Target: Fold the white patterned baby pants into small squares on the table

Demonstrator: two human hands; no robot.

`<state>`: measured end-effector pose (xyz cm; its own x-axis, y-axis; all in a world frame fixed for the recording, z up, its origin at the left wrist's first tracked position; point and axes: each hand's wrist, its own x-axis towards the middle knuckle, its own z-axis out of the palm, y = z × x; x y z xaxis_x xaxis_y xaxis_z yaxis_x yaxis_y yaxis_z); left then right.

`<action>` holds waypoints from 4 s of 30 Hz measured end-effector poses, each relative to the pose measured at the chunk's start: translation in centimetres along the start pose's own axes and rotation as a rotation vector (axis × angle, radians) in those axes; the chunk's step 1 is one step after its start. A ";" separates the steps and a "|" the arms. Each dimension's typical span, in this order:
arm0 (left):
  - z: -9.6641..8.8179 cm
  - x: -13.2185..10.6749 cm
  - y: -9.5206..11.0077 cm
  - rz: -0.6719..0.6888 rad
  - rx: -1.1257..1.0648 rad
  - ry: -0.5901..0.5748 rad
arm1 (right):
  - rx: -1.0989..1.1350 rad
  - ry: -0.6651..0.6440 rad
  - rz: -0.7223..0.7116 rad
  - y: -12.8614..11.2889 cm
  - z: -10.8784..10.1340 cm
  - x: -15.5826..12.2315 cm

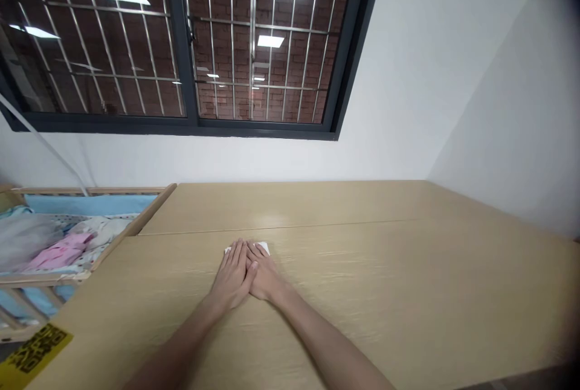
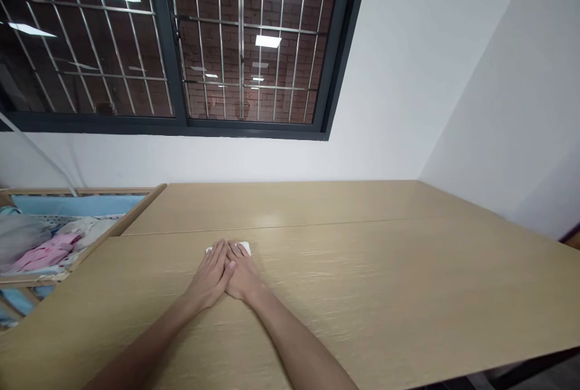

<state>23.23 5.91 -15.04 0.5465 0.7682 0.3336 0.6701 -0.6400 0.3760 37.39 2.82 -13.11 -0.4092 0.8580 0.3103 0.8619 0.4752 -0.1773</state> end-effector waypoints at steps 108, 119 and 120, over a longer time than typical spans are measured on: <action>-0.8 -7.0 7.2 0.024 0.169 -0.119 | 0.463 -0.327 -0.213 -3.0 -6.9 -2.9; -1.2 -6.7 7.6 -0.011 0.306 -0.153 | 0.345 -0.259 -0.127 3.3 -5.2 -0.7; -1.4 -6.6 7.7 -0.001 0.331 -0.170 | 0.324 -0.270 -0.115 3.7 -5.2 -0.3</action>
<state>24.06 -4.13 -13.16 0.6025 0.7788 0.1745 0.7818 -0.6199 0.0673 42.29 3.26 -8.99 -0.5981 0.7955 0.0973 0.6851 0.5706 -0.4528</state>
